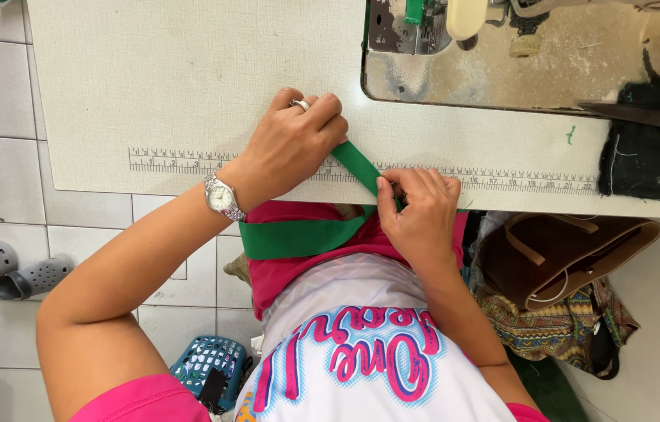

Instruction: Folding and sewing green fabric straps using an industrial sewing machine.

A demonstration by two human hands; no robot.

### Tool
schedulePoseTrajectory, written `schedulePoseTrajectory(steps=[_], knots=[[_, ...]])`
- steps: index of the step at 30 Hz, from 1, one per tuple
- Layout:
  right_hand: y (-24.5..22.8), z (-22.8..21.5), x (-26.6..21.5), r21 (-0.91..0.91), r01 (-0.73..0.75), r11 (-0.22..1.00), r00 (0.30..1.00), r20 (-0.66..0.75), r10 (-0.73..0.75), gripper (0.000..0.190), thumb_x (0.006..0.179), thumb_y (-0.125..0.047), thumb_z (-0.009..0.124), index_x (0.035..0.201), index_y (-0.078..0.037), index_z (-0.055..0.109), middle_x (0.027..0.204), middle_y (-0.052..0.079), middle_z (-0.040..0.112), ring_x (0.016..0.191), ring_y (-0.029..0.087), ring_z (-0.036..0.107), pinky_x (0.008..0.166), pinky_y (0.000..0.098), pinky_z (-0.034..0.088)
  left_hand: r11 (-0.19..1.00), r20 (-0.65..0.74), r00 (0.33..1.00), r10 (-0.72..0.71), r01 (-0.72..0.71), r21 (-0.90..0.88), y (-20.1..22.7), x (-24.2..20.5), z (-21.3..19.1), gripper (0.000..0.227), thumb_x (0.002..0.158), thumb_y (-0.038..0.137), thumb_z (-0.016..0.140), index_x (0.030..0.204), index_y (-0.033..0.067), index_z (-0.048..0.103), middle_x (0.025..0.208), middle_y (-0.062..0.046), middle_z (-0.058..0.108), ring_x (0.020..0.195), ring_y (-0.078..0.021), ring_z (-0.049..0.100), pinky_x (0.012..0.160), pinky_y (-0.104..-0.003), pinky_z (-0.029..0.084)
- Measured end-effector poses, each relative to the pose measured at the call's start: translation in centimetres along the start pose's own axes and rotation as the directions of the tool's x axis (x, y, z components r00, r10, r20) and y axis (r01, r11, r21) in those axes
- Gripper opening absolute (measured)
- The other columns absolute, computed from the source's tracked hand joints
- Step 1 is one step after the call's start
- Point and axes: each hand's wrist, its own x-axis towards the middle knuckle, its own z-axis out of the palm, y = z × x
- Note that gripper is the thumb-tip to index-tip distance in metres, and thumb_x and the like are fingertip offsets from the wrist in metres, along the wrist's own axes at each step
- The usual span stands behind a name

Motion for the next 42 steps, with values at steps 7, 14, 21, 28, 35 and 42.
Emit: schedulePoseTrajectory(steps=[7, 14, 21, 28, 35, 42], knots=[[-0.2, 0.0, 0.1, 0.026, -0.015, 1.000, 1.000, -0.007, 0.015, 0.007, 0.095, -0.018, 0.072, 0.101, -0.014, 0.071, 0.064, -0.003, 0.054, 0.069, 0.021, 0.060, 0.080, 0.0361, 0.042, 0.999, 0.014, 1.000, -0.009, 0.009, -0.042, -0.4, -0.2, 0.6, 0.019, 0.098, 0.017, 0.067, 0.080, 0.0155, 0.063, 0.089, 0.002, 0.050, 0.064, -0.0164, 0.061, 0.080, -0.033, 0.040], [0.1, 0.0, 0.2, 0.000, -0.026, 1.000, 0.999, 0.025, 0.026, 0.005, 0.092, -0.018, 0.075, 0.094, -0.016, 0.071, 0.062, -0.005, 0.055, 0.068, 0.021, 0.061, 0.078, 0.0361, 0.043, 0.963, 0.083, 0.987, -0.138, 0.153, -0.221, -0.4, -0.2, 0.3, 0.014, 0.093, 0.018, 0.077, 0.084, 0.0121, 0.067, 0.097, 0.001, 0.053, 0.076, -0.0216, 0.067, 0.079, -0.034, 0.043], [-0.2, -1.3, 1.8, -0.092, -0.050, 0.994, 0.974, 0.216, 0.069, 0.007, 0.090, -0.019, 0.074, 0.093, -0.014, 0.070, 0.075, -0.001, 0.058, 0.078, 0.025, 0.063, 0.077, 0.0412, 0.043, 0.860, 0.279, 0.920, -0.275, 0.365, -0.357, -0.7, 0.7, -0.6, 0.015, 0.082, 0.012, 0.086, 0.083, 0.0123, 0.071, 0.098, -0.002, 0.048, 0.094, -0.0264, 0.054, 0.079, -0.039, 0.044], [1.1, -2.2, 4.7, -0.117, -0.094, 0.989, 0.851, 0.506, 0.140, 0.010, 0.090, -0.027, 0.070, 0.083, -0.020, 0.067, 0.079, -0.008, 0.070, 0.081, 0.022, 0.066, 0.077, 0.0461, 0.039, 0.835, 0.480, 0.835, -0.269, 0.450, -0.316, -1.5, 2.2, -0.2, 0.019, 0.085, 0.027, 0.085, 0.082, 0.0147, 0.071, 0.102, -0.005, 0.044, 0.102, -0.0335, 0.043, 0.083, -0.050, 0.046], [1.5, -2.6, 5.5, 0.022, -0.096, 0.995, 0.835, 0.545, 0.068, 0.008, 0.087, -0.019, 0.075, 0.091, -0.018, 0.068, 0.069, -0.006, 0.070, 0.069, 0.020, 0.070, 0.074, 0.0405, 0.046, 0.952, 0.324, 0.900, -0.290, 0.308, -0.002, 0.8, 2.1, -0.3, 0.037, 0.073, 0.024, 0.091, 0.092, 0.0108, 0.062, 0.094, -0.009, 0.053, 0.095, -0.0329, 0.057, 0.071, -0.044, 0.050], [2.5, -2.2, 4.3, 0.073, -0.045, 0.996, 0.886, 0.464, 0.006, 0.001, 0.089, -0.019, 0.074, 0.089, -0.018, 0.074, 0.068, -0.005, 0.068, 0.063, 0.017, 0.068, 0.069, 0.0338, 0.049, 0.915, -0.004, 0.986, -0.165, 0.154, 0.374, 5.6, -0.8, 2.6, 0.011, 0.091, 0.007, 0.066, 0.095, 0.0003, 0.073, 0.083, -0.018, 0.065, 0.080, -0.0312, 0.065, 0.073, -0.039, 0.054]])
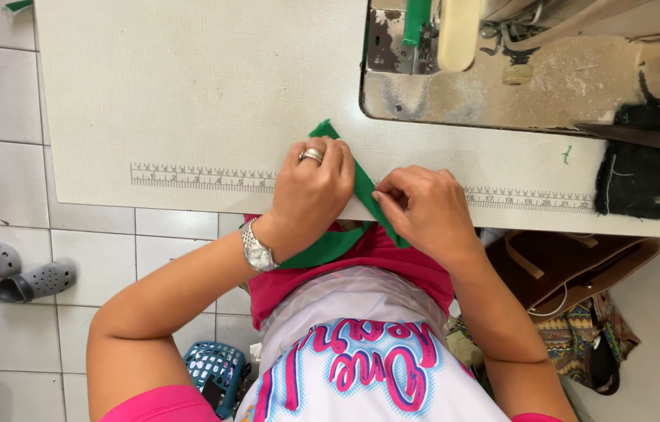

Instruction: Folding and sewing green fabric straps using an industrial sewing machine.

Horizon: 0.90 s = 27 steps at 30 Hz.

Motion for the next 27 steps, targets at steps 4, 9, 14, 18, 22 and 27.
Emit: schedulePoseTrajectory(steps=[4, 9, 14, 18, 22, 27], knots=[[0.0, -0.6, 0.0, 0.024, 0.026, 0.999, 1.000, -0.010, -0.026, 0.004, 0.090, -0.019, 0.075, 0.092, -0.016, 0.075, 0.070, 0.000, 0.068, 0.066, 0.022, 0.069, 0.068, 0.0363, 0.048, 0.994, 0.026, 1.000, -0.013, 0.015, -0.104, -0.2, 2.1, -1.4, 0.035, 0.106, 0.026, 0.054, 0.113, -0.0020, 0.072, 0.110, -0.022, 0.069, 0.104, -0.0313, 0.067, 0.092, -0.039, 0.052], [0.1, -3.5, 0.9, 0.019, 0.148, 0.989, 0.989, -0.012, -0.148, 0.015, 0.093, -0.018, 0.073, 0.101, -0.006, 0.076, 0.082, 0.013, 0.068, 0.073, 0.032, 0.067, 0.066, 0.0445, 0.051, 0.926, 0.016, 0.998, 0.067, -0.056, -0.373, -1.6, 4.2, 2.6, 0.045, 0.098, 0.038, 0.067, 0.128, 0.0037, 0.067, 0.127, -0.013, 0.065, 0.120, -0.0297, 0.061, 0.097, -0.041, 0.049], [5.8, -5.3, 3.6, -0.165, 0.227, 0.960, 0.967, -0.083, -0.243, 0.018, 0.097, -0.020, 0.070, 0.112, -0.011, 0.076, 0.089, 0.012, 0.067, 0.080, 0.034, 0.067, 0.071, 0.0444, 0.053, 0.892, -0.013, 0.991, 0.133, -0.125, -0.435, -1.7, 6.9, 4.7, 0.049, 0.099, 0.046, 0.061, 0.125, 0.0055, 0.067, 0.123, -0.011, 0.065, 0.125, -0.0304, 0.057, 0.099, -0.041, 0.046], [9.2, -6.7, 6.1, -0.338, 0.298, 0.893, 0.933, -0.097, -0.348, 0.030, 0.104, -0.010, 0.057, 0.130, -0.015, 0.071, 0.096, 0.010, 0.067, 0.085, 0.034, 0.069, 0.073, 0.0433, 0.053, 0.845, -0.058, 0.988, 0.144, -0.153, -0.513, -1.6, 8.9, 5.3, 0.048, 0.101, 0.049, 0.057, 0.118, 0.0050, 0.070, 0.114, -0.011, 0.067, 0.125, -0.0296, 0.057, 0.099, -0.041, 0.045], [9.9, -7.7, 7.6, -0.360, 0.392, 0.846, 0.889, -0.087, -0.449, 0.030, 0.103, -0.006, 0.058, 0.125, -0.017, 0.074, 0.099, 0.013, 0.071, 0.082, 0.034, 0.071, 0.071, 0.0443, 0.055, 0.829, -0.074, 0.987, 0.143, -0.160, -0.536, -1.8, 9.7, 4.6, 0.047, 0.100, 0.047, 0.061, 0.112, 0.0032, 0.072, 0.109, -0.012, 0.068, 0.122, -0.0308, 0.058, 0.098, -0.042, 0.046], [10.3, -8.6, 8.4, -0.463, 0.421, 0.780, 0.887, 0.033, -0.460, 0.040, 0.102, -0.016, 0.053, 0.134, -0.032, 0.069, 0.099, 0.005, 0.070, 0.088, 0.030, 0.073, 0.073, 0.0445, 0.059, 0.843, -0.103, 0.988, 0.114, -0.151, -0.517, -1.7, 9.5, 4.5, 0.044, 0.102, 0.044, 0.062, 0.110, 0.0016, 0.073, 0.111, -0.015, 0.069, 0.125, -0.0335, 0.059, 0.098, -0.044, 0.047]])
